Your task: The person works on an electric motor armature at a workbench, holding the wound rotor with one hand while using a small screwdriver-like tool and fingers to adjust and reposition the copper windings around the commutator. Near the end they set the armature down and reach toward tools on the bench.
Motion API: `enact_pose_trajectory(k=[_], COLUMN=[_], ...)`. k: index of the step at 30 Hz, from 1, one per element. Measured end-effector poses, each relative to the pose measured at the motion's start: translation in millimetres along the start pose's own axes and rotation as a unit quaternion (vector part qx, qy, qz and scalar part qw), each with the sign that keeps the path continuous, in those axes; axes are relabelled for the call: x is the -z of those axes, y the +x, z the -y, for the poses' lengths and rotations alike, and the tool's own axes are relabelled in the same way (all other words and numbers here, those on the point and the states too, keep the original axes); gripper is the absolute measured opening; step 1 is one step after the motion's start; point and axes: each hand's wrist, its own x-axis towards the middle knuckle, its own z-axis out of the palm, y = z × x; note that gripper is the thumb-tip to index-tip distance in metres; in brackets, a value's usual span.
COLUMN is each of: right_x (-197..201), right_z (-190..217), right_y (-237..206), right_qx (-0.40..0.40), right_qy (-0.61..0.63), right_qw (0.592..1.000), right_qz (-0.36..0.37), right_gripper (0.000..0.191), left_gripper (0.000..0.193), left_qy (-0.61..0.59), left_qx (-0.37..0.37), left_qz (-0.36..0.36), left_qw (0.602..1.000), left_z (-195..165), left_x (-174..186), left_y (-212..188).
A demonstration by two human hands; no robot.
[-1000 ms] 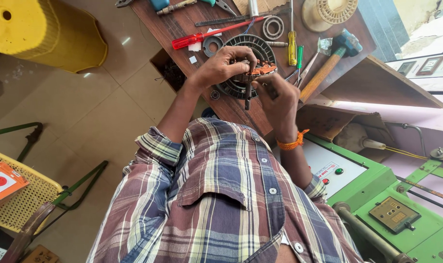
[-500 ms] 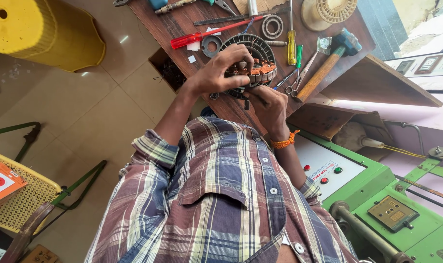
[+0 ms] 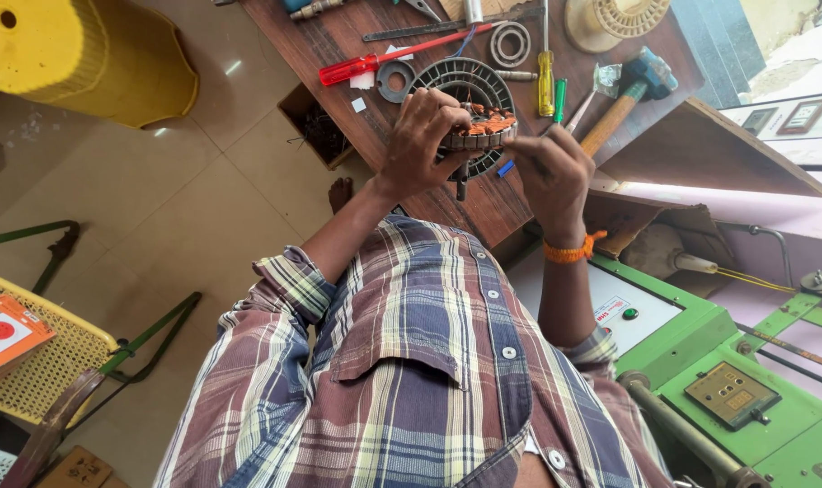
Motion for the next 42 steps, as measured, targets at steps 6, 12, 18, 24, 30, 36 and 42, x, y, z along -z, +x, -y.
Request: enact_pose_trajectory(k=[6, 12, 18, 24, 30, 36, 42], right_x=[-13.0, -19.4, -24.1, -10.0, -28.2, -51.6, -20.4], right_z=[2.2, -2.9, 1.8, 29.5, 48.4, 27.9, -0.1], right_y=[45.3, 62.8, 63.1, 44.0, 10.5, -22.7, -26.3], right_qx=[-0.008, -0.096, -0.120, -0.071, -0.138, -0.166, -0.105], right_qy=[0.027, 0.038, 0.049, 0.096, 0.058, 0.108, 0.097], right_qw=[0.999, 0.993, 0.991, 0.991, 0.987, 0.978, 0.990], right_qz=[0.017, 0.054, 0.044, 0.066, 0.060, 0.059, 0.017], right_gripper=[0.011, 0.012, 0.016, 0.014, 0.012, 0.003, 0.007], left_gripper=[0.042, 0.035, 0.019, 0.015, 0.015, 0.031, 0.047], left_qy=[0.014, -0.006, -0.046, -0.337, -0.351, -0.141, 0.028], left_qx=[-0.012, 0.172, 0.291, 0.300, 0.198, 0.080, 0.063], left_qz=[-0.006, 0.047, 0.135, 0.228, 0.248, 0.215, 0.058], left_qw=[1.000, 0.984, 0.946, 0.863, 0.881, 0.963, 0.996], left_z=[-4.2, -25.2, -19.7, 2.8, 12.2, 3.6, -21.0], left_x=[2.6, 10.4, 8.7, 41.1, 50.0, 51.6, 14.6], left_y=[4.6, 27.4, 63.8, 57.5, 55.3, 49.8, 18.9])
